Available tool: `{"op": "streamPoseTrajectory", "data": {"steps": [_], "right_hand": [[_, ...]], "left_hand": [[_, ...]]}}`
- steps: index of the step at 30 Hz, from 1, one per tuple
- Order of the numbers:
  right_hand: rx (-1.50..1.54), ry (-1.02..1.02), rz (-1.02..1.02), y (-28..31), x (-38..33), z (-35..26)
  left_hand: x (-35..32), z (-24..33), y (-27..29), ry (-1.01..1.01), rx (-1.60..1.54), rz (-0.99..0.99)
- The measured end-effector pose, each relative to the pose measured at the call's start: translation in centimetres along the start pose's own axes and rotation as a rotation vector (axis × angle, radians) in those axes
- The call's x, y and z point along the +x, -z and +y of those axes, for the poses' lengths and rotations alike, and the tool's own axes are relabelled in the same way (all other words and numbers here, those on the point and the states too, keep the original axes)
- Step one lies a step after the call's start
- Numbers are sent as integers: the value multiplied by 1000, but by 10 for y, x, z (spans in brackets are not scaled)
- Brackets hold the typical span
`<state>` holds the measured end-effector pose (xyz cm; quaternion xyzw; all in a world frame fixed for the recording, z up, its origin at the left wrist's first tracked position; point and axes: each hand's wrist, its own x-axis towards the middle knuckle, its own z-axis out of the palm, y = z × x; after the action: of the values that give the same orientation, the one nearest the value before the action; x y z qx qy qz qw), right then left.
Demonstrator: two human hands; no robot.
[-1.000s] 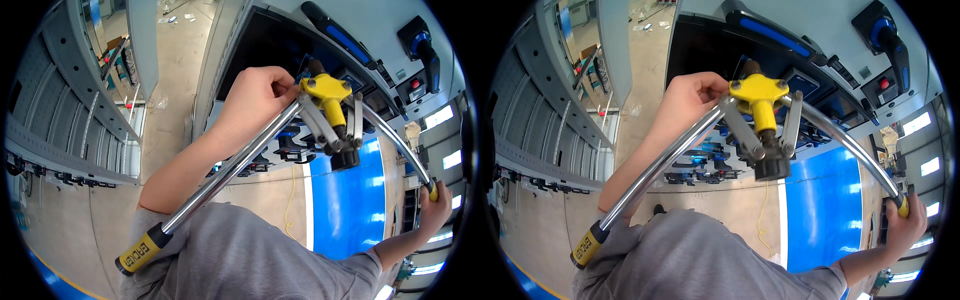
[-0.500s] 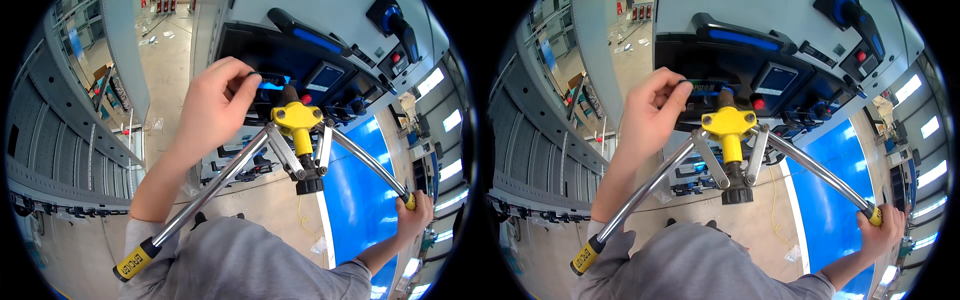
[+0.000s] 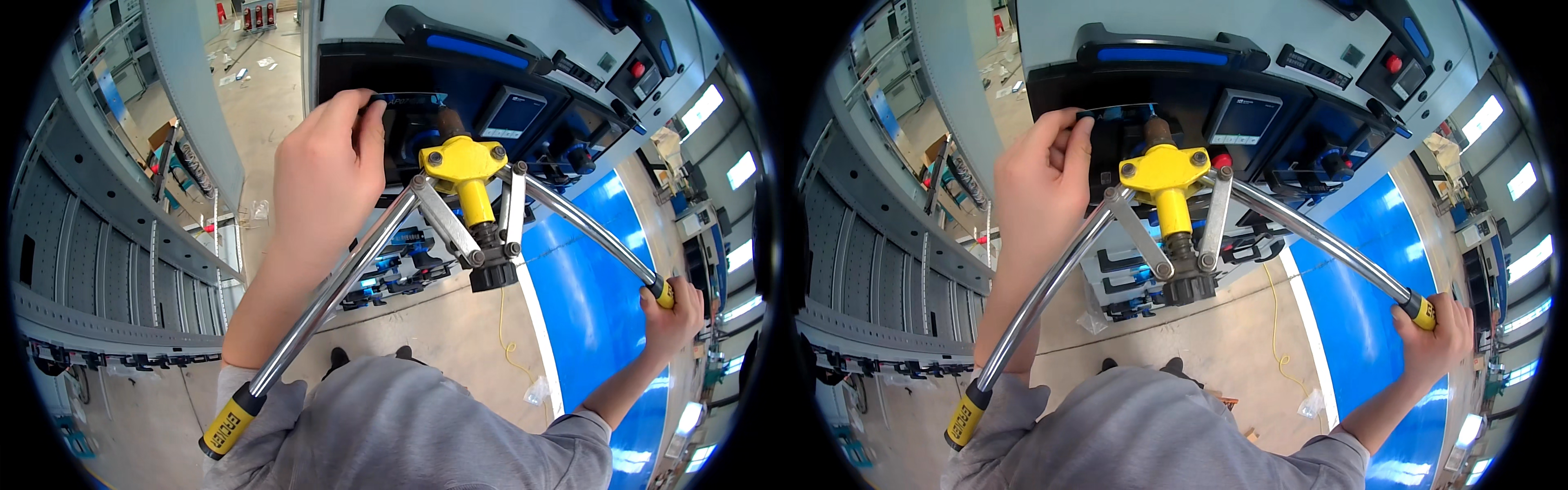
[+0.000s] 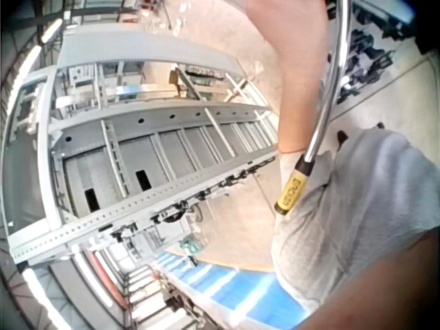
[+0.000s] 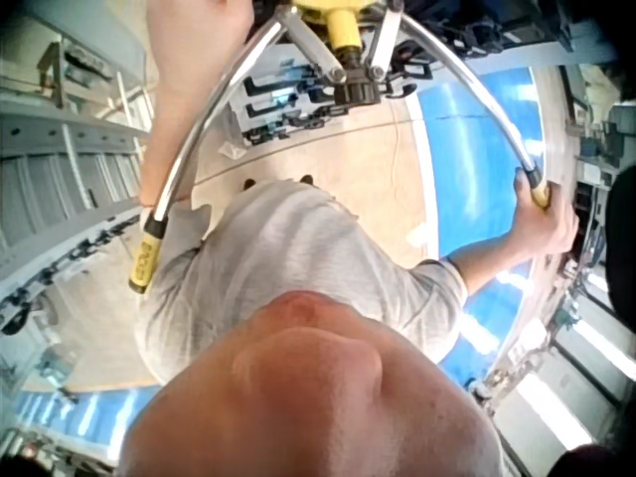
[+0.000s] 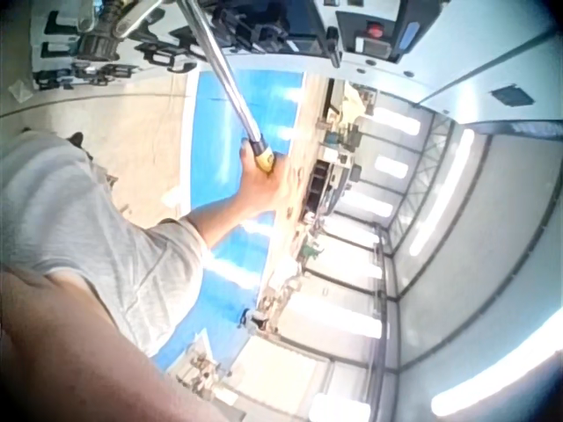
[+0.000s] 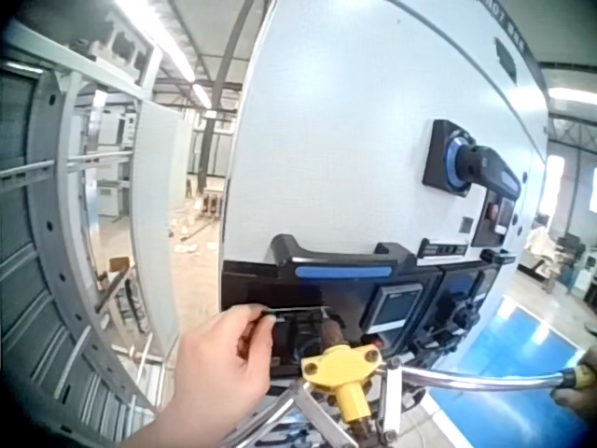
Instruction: The person retrieves a torque wrench and small metal fasteners from a box, then repeatedly uses the wrench to tighten screws on the front panel of an electrical cabinet. The person handles the fasteners and tool one at a time while working on multiple screw locations.
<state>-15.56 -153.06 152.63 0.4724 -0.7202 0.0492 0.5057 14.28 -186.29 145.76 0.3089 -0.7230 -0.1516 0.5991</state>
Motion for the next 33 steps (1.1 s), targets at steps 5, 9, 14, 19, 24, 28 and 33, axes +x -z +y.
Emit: {"op": "streamPoseTrajectory", "data": {"steps": [5, 9, 14, 19, 24, 28, 33], "right_hand": [[25, -4, 53, -19, 4, 2], [24, -26, 29, -22, 4, 4], [0, 0, -52, 0, 18, 9], [-87, 10, -134, 9, 34, 13], [-110, 81, -170, 12, 38, 28], [-84, 68, -204, 5, 38, 33], [-44, 77, -173, -6, 42, 32]], "left_hand": [[1, 6, -2, 33, 143, 14], [4, 15, 1, 115, 191, -37], [9, 22, 10, 122, 411, -66], [-13, 9, 43, -107, -9, -36], [-62, 7, 51, -532, -639, 435], [-67, 35, 98, -698, -1374, 253], [-48, 46, 125, -761, -1505, 228]]}}
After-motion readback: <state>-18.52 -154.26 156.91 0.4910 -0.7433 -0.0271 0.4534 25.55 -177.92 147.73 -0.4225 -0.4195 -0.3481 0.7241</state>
